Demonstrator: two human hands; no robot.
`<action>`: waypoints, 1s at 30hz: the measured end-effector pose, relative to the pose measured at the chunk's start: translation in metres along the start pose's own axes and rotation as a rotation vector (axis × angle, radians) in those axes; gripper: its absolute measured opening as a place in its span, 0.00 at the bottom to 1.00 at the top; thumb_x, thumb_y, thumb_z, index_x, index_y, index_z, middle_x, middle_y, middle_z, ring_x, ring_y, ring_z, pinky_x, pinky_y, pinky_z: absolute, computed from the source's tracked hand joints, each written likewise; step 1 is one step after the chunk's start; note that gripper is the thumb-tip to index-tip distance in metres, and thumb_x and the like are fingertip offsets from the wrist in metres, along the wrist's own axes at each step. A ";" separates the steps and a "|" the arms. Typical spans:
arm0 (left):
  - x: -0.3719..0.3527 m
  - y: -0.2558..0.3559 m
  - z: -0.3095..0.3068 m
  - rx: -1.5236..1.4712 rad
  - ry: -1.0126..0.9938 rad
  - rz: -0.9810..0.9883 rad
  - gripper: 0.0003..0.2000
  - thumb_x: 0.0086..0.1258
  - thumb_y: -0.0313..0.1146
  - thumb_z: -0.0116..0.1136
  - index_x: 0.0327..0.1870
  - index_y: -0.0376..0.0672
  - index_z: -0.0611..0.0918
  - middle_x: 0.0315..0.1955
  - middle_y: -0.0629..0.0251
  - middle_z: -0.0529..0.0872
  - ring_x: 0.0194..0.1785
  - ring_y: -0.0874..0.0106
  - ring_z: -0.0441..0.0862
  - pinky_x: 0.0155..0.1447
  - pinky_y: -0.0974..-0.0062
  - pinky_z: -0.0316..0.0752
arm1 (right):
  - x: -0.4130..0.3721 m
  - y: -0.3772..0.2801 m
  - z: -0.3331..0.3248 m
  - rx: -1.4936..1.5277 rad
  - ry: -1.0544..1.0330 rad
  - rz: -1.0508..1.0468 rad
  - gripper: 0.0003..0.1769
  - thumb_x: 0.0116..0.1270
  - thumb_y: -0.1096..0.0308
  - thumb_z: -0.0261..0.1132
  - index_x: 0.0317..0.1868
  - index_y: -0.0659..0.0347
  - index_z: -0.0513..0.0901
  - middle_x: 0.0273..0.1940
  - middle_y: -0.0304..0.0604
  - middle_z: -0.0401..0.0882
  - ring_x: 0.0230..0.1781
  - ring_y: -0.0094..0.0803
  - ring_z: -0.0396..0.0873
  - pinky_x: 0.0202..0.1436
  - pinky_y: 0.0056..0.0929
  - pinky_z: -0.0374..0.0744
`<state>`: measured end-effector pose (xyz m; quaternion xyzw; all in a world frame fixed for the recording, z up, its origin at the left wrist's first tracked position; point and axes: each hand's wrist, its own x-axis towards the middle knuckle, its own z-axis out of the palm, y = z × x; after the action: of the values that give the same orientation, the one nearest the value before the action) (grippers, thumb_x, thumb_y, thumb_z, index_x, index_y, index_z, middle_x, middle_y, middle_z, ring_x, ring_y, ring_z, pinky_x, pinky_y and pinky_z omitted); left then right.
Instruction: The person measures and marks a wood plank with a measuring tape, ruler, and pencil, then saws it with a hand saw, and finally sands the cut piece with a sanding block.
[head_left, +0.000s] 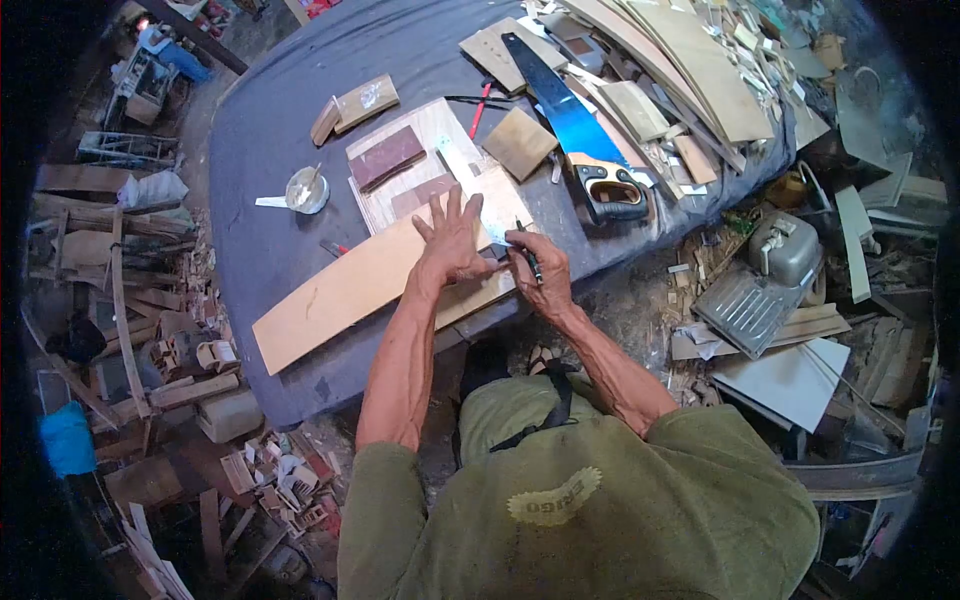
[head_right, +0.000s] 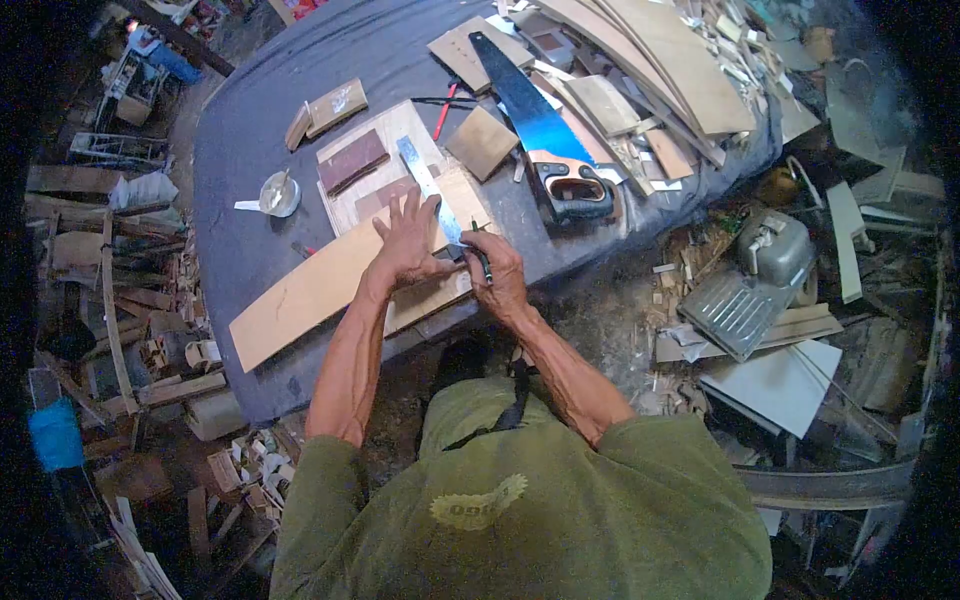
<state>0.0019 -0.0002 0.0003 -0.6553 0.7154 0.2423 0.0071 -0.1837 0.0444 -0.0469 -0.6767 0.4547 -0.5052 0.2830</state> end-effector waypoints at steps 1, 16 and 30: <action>0.000 0.000 -0.001 0.001 -0.001 0.001 0.64 0.36 0.47 0.85 0.82 0.55 0.59 0.83 0.46 0.45 0.83 0.33 0.35 0.74 0.17 0.38 | 0.000 -0.001 0.000 0.022 -0.008 0.020 0.13 0.64 0.80 0.68 0.50 0.64 0.86 0.46 0.53 0.88 0.46 0.46 0.87 0.51 0.37 0.83; -0.004 0.001 -0.002 0.047 0.014 0.013 0.62 0.38 0.47 0.84 0.82 0.55 0.62 0.83 0.49 0.48 0.84 0.36 0.38 0.74 0.19 0.41 | 0.001 -0.004 -0.006 0.113 -0.016 0.082 0.14 0.65 0.79 0.65 0.51 0.64 0.85 0.45 0.54 0.87 0.46 0.47 0.86 0.53 0.39 0.81; -0.003 0.000 0.000 0.100 -0.011 0.008 0.63 0.39 0.54 0.83 0.83 0.58 0.58 0.85 0.53 0.44 0.84 0.37 0.37 0.75 0.19 0.40 | 0.003 0.014 -0.022 -0.039 0.095 0.148 0.15 0.66 0.73 0.65 0.54 0.62 0.84 0.44 0.52 0.85 0.45 0.46 0.83 0.53 0.40 0.79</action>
<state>0.0021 0.0024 0.0018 -0.6500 0.7292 0.2097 0.0427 -0.2085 0.0371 -0.0506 -0.6220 0.5260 -0.5054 0.2845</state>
